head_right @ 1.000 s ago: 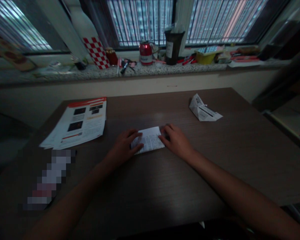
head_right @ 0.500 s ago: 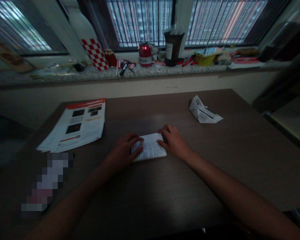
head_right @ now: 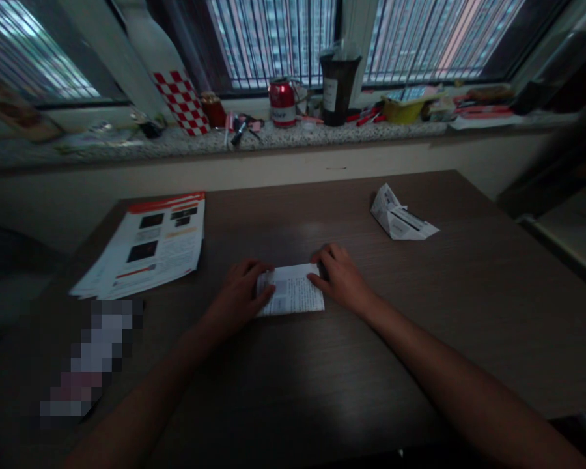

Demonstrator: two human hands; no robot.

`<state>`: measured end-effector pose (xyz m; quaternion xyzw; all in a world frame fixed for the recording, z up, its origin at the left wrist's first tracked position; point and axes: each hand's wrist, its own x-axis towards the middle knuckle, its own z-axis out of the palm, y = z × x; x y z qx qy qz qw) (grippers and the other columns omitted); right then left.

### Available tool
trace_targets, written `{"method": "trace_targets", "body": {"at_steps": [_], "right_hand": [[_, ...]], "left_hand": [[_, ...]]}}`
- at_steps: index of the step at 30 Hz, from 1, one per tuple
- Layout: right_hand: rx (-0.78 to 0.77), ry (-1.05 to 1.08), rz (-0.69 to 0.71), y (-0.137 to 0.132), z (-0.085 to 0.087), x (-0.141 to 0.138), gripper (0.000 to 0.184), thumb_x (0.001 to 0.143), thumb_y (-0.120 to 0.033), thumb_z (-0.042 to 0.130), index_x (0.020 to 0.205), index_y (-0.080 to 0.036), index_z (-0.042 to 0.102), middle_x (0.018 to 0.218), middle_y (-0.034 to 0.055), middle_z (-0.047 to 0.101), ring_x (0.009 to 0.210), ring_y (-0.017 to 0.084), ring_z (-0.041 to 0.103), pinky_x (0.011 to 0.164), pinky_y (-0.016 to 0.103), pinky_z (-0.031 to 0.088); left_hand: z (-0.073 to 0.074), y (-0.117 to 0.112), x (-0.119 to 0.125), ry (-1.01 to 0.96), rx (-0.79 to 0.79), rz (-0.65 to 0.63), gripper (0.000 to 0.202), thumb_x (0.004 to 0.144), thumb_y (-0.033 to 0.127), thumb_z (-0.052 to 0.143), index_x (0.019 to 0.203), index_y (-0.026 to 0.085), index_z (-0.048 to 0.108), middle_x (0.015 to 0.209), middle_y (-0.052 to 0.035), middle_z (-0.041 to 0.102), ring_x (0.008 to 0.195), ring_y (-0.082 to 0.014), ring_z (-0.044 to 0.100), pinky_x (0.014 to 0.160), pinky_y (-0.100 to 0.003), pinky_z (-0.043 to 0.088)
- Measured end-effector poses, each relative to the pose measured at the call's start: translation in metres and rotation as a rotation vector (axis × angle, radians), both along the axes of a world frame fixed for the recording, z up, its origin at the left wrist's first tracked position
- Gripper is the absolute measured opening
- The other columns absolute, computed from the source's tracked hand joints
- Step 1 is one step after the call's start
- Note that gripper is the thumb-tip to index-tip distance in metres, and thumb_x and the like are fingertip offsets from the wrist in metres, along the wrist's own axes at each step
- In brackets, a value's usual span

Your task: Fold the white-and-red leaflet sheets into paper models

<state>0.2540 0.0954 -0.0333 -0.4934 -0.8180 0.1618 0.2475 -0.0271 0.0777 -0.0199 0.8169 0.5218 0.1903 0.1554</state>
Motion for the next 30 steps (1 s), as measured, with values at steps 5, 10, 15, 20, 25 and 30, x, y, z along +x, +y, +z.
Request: {"method": "trace_targets", "body": {"at_steps": [5, 10, 15, 20, 25, 30], "right_hand": [[0.021, 0.000, -0.014, 0.0010, -0.0029, -0.0015, 0.021, 0.097, -0.033, 0.068, 0.113, -0.020, 0.062, 0.114, 0.0124, 0.060, 0.109, 0.032, 0.059, 0.096, 0.048, 0.049], [0.028, 0.012, -0.023, 0.0036, -0.0059, -0.0019, 0.019, 0.096, -0.032, 0.070, 0.110, -0.021, 0.062, 0.113, 0.0116, 0.060, 0.108, 0.032, 0.059, 0.095, 0.047, 0.049], [0.030, 0.018, -0.019, 0.0025, -0.0052, -0.0020, 0.018, 0.096, -0.031, 0.070, 0.110, -0.021, 0.063, 0.112, 0.0110, 0.060, 0.108, 0.031, 0.059, 0.095, 0.046, 0.049], [0.020, 0.004, -0.017, -0.0006, -0.0036, -0.0025, 0.018, 0.096, -0.032, 0.070, 0.109, -0.022, 0.064, 0.112, 0.0108, 0.061, 0.105, 0.030, 0.059, 0.092, 0.045, 0.049], [0.030, 0.000, -0.012, -0.0019, -0.0048, -0.0028, 0.018, 0.096, -0.032, 0.070, 0.109, -0.021, 0.063, 0.110, 0.0105, 0.060, 0.104, 0.030, 0.058, 0.091, 0.045, 0.049], [0.018, 0.002, -0.009, -0.0017, -0.0045, -0.0024, 0.018, 0.096, -0.033, 0.070, 0.109, -0.022, 0.064, 0.110, 0.0106, 0.060, 0.104, 0.030, 0.058, 0.091, 0.045, 0.049]], "left_hand": [[0.0013, -0.0005, 0.0003, -0.008, -0.034, 0.017, 0.030, 0.097, 0.030, 0.062, 0.126, 0.023, 0.065, 0.126, -0.0109, 0.062, 0.119, -0.0326, 0.058, 0.105, -0.051, 0.048], [0.0034, 0.0045, 0.0003, -0.003, -0.039, 0.010, 0.029, 0.096, 0.028, 0.065, 0.124, 0.021, 0.066, 0.124, -0.0110, 0.062, 0.117, -0.0325, 0.058, 0.103, -0.049, 0.048], [0.0056, 0.0076, -0.0011, 0.008, -0.067, -0.006, 0.028, 0.095, 0.029, 0.067, 0.122, 0.022, 0.067, 0.124, -0.0095, 0.063, 0.116, -0.0316, 0.058, 0.103, -0.048, 0.047], [0.0090, 0.0067, -0.0013, 0.013, -0.085, -0.009, 0.027, 0.095, 0.028, 0.066, 0.120, 0.022, 0.068, 0.122, -0.0095, 0.064, 0.115, -0.0322, 0.058, 0.101, -0.047, 0.047], [0.0086, 0.0065, 0.0018, 0.001, -0.069, 0.010, 0.017, 0.101, 0.029, 0.059, 0.111, 0.022, 0.070, 0.117, -0.0092, 0.066, 0.110, -0.0309, 0.060, 0.096, -0.046, 0.048], [0.0049, 0.0055, 0.0043, 0.019, -0.061, 0.055, 0.014, 0.098, 0.028, 0.064, 0.110, 0.022, 0.069, 0.115, -0.0087, 0.067, 0.109, -0.0306, 0.061, 0.094, -0.044, 0.048]]}}
